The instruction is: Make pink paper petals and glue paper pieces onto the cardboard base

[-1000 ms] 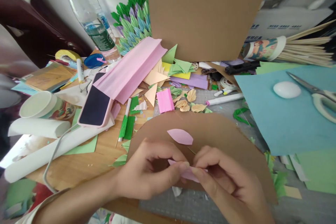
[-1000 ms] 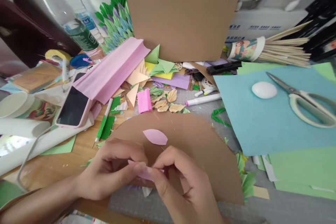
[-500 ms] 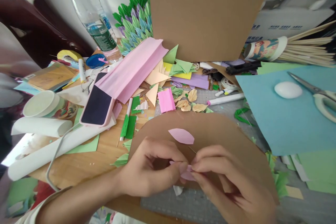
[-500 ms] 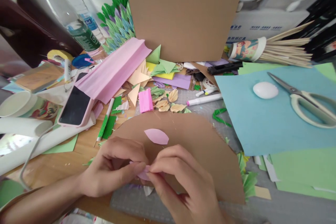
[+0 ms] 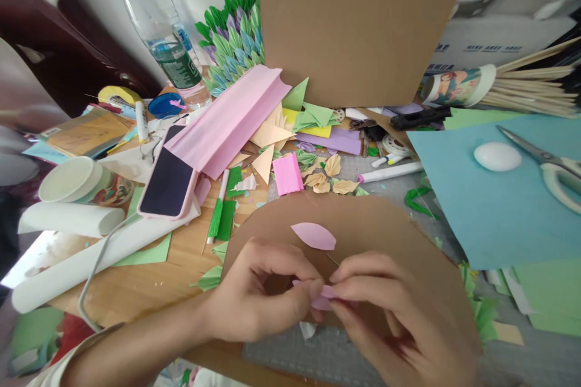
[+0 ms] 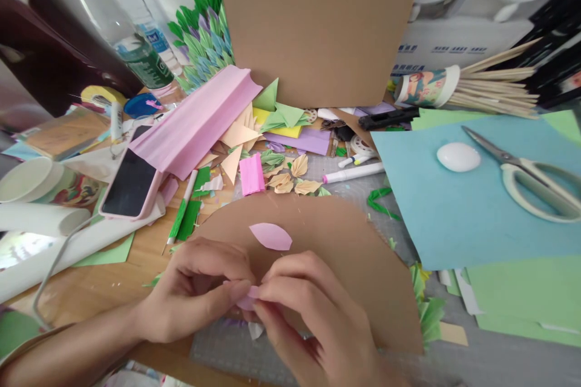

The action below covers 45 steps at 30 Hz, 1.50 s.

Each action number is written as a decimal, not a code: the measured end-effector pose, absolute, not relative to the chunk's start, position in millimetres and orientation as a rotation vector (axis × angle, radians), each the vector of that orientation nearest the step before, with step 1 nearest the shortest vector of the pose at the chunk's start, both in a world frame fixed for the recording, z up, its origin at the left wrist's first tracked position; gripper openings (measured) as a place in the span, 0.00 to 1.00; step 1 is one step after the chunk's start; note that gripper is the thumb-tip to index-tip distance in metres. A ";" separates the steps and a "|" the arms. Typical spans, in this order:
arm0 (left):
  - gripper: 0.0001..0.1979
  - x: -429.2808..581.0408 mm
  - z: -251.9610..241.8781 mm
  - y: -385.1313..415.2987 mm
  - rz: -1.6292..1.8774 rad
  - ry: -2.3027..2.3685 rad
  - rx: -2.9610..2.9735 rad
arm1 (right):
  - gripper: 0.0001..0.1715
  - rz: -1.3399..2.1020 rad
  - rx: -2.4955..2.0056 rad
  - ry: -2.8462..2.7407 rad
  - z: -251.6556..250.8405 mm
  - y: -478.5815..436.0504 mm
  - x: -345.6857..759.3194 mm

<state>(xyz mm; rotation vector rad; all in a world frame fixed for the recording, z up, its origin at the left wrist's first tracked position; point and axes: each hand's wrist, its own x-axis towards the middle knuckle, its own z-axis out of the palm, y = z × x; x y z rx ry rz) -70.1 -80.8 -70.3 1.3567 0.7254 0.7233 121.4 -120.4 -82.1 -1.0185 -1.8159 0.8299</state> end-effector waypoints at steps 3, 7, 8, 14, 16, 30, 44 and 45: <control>0.11 -68.9 -71.4 -80.2 0.742 0.729 1.432 | 0.10 0.791 -1.023 -1.883 -81.6 -117.8 122.4; 0.12 -66.2 -74.9 -79.8 0.827 0.697 1.640 | 0.07 0.828 -1.091 -1.831 -83.7 -118.4 121.2; 0.12 -65.7 -75.8 -79.9 0.841 0.690 1.680 | 0.07 0.836 -1.100 -1.813 -84.6 -118.9 120.6; 0.08 -65.7 -78.0 -79.2 0.939 0.608 1.894 | 0.06 0.957 -1.126 -1.713 -87.5 -120.2 117.6; 0.07 -66.0 -77.8 -78.5 0.958 0.583 1.940 | 0.07 0.971 -1.121 -1.685 -87.5 -120.6 116.9; 0.09 -66.5 -75.9 -76.0 0.903 0.646 1.812 | 0.03 1.143 -1.254 -1.364 -81.6 -129.1 114.7; 0.06 -66.5 -80.5 -76.8 1.007 0.651 1.986 | 0.05 0.811 -1.206 -1.799 -82.6 -117.2 123.0; 0.07 -66.8 -80.0 -77.4 1.022 0.689 1.966 | 0.05 0.719 -1.227 -1.816 -81.7 -116.6 123.9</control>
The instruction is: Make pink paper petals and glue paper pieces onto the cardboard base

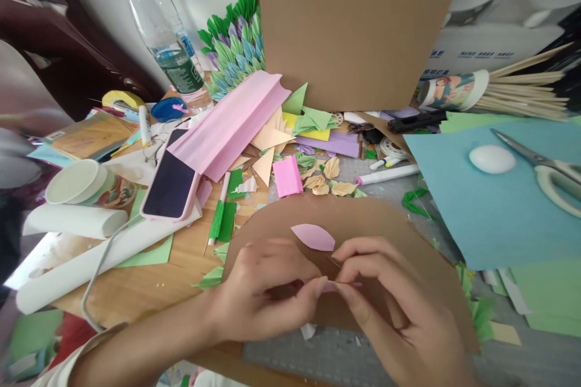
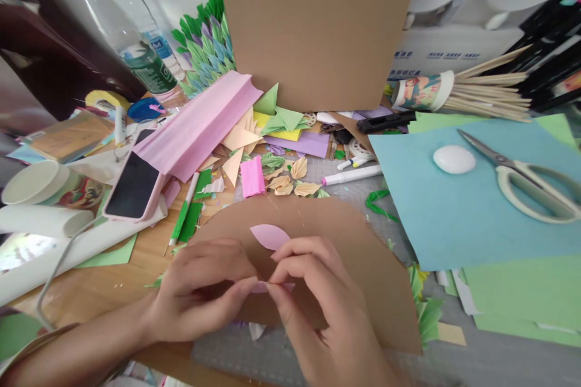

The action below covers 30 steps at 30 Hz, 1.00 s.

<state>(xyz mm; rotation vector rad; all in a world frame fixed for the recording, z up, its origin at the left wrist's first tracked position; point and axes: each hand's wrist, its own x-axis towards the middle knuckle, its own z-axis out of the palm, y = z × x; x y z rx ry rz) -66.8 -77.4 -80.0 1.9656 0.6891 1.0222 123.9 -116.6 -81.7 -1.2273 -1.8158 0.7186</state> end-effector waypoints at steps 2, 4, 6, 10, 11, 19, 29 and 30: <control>0.09 -67.6 -78.9 -79.0 0.989 0.754 1.863 | 0.05 0.493 -1.258 -1.848 -79.4 -115.5 126.5; 0.15 -68.1 -77.9 -81.2 0.853 0.765 1.686 | 0.06 0.281 -1.264 -1.883 -78.3 -115.6 130.1; 0.20 -67.7 -76.6 -83.2 0.704 0.737 1.488 | 0.08 0.146 -1.246 -1.940 -79.5 -116.8 134.0; 0.20 -65.2 -72.2 -85.0 0.574 0.763 1.189 | 0.13 0.036 -1.149 -2.095 -85.8 -118.1 138.2; 0.19 -64.6 -71.0 -85.0 0.566 0.789 1.152 | 0.14 0.014 -1.128 -2.109 -87.0 -117.6 138.1; 0.13 -64.7 -70.5 -85.4 0.654 0.793 1.207 | 0.07 0.102 -1.185 -2.037 -80.0 -113.7 127.6; 0.08 -65.1 -77.1 -81.7 0.811 0.667 1.496 | 0.10 0.647 -1.115 -1.798 -89.1 -117.5 119.8; 0.08 -65.3 -78.0 -82.1 0.807 0.679 1.500 | 0.10 0.684 -1.111 -1.776 -89.9 -118.1 119.8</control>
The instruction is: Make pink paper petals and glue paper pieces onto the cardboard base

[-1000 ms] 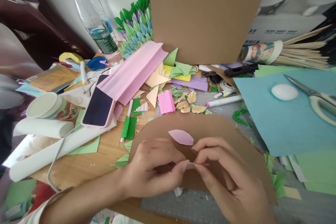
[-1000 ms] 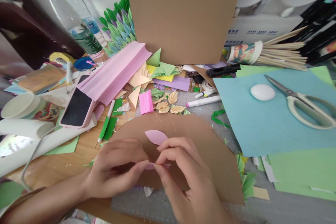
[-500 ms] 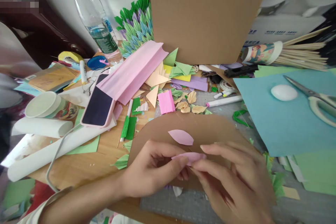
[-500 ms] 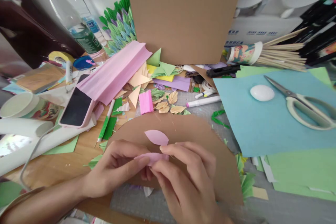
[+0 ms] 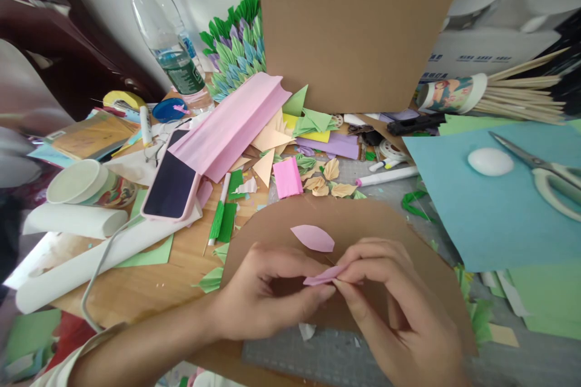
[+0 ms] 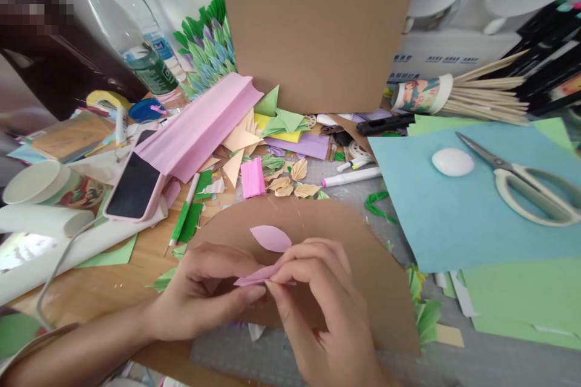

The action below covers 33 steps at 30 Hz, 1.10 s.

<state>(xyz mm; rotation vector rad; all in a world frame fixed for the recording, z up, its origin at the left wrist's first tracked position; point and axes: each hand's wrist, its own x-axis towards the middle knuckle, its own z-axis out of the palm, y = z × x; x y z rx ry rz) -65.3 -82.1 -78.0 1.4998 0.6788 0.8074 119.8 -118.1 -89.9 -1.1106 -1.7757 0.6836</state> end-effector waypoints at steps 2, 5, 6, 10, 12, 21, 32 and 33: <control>0.10 -66.0 -78.8 -83.4 0.757 0.701 1.429 | 0.09 0.753 -1.110 -1.713 -91.3 -119.2 119.4; 0.10 -67.2 -77.8 -85.1 0.670 0.710 1.184 | 0.09 0.869 -1.122 -1.601 -91.6 -119.8 118.8; 0.10 -67.5 -77.2 -85.1 0.654 0.713 1.103 | 0.09 0.895 -1.128 -1.578 -90.9 -119.5 118.9; 0.10 -68.2 -75.8 -82.1 0.623 0.703 0.924 | 0.09 0.743 -1.152 -1.659 -82.9 -115.5 121.9; 0.10 -68.4 -75.9 -80.0 0.596 0.697 0.906 | 0.10 0.503 -1.131 -1.804 -78.0 -113.0 124.4; 0.13 -71.2 -81.2 -78.5 0.575 0.753 0.880 | 0.09 0.097 -1.075 -2.098 -76.3 -106.5 128.8; 0.13 -66.5 -75.6 -75.9 0.841 0.763 1.376 | 0.08 0.458 -1.055 -2.030 -75.8 -106.1 129.8; 0.12 -66.1 -75.6 -76.0 0.869 0.754 1.450 | 0.08 0.523 -1.051 -2.016 -75.8 -106.6 129.2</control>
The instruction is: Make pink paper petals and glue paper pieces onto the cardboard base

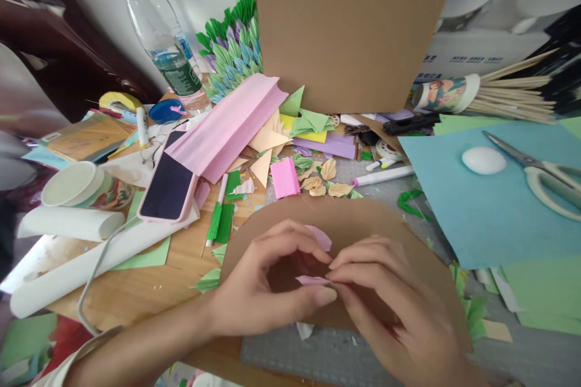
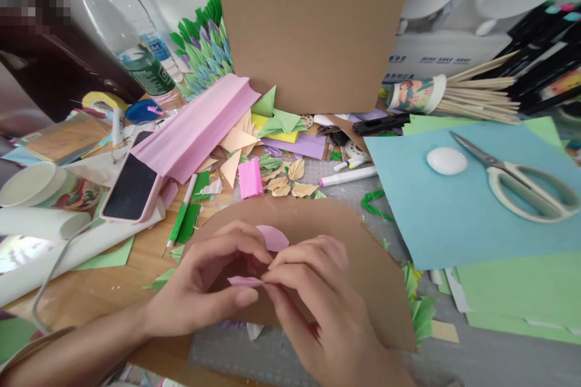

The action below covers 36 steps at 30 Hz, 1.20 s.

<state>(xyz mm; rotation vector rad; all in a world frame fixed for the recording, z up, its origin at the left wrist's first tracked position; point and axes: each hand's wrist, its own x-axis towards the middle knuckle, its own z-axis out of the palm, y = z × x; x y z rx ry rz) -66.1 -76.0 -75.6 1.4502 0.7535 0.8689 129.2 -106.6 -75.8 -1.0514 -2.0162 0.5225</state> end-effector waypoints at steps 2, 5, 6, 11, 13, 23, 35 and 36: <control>0.06 -65.8 -77.0 -76.6 0.918 0.737 1.586 | 0.07 0.626 -1.061 -1.970 -76.5 -107.9 127.7; 0.02 -65.9 -79.6 -77.5 0.980 0.700 1.697 | 0.06 0.768 -1.109 -1.892 -79.3 -110.4 125.7; 0.02 -65.8 -80.0 -77.6 0.995 0.689 1.700 | 0.06 0.823 -1.116 -1.863 -80.6 -111.3 125.3; 0.03 -65.3 -78.1 -77.5 1.011 0.681 1.607 | 0.06 1.024 -1.124 -1.729 -85.0 -114.8 124.8; 0.04 -65.2 -77.5 -77.4 1.004 0.676 1.552 | 0.06 1.085 -1.111 -1.671 -84.9 -115.3 124.7; 0.05 -63.7 -78.6 -78.0 0.962 0.706 1.298 | 0.04 1.195 -1.200 -1.474 -80.6 -117.5 120.1; 0.11 -64.7 -78.1 -77.2 0.947 0.623 1.227 | 0.05 1.122 -1.128 -1.517 -83.8 -116.1 120.9; 0.11 -64.6 -78.5 -77.4 0.946 0.625 1.230 | 0.05 1.123 -1.131 -1.514 -83.8 -116.1 120.9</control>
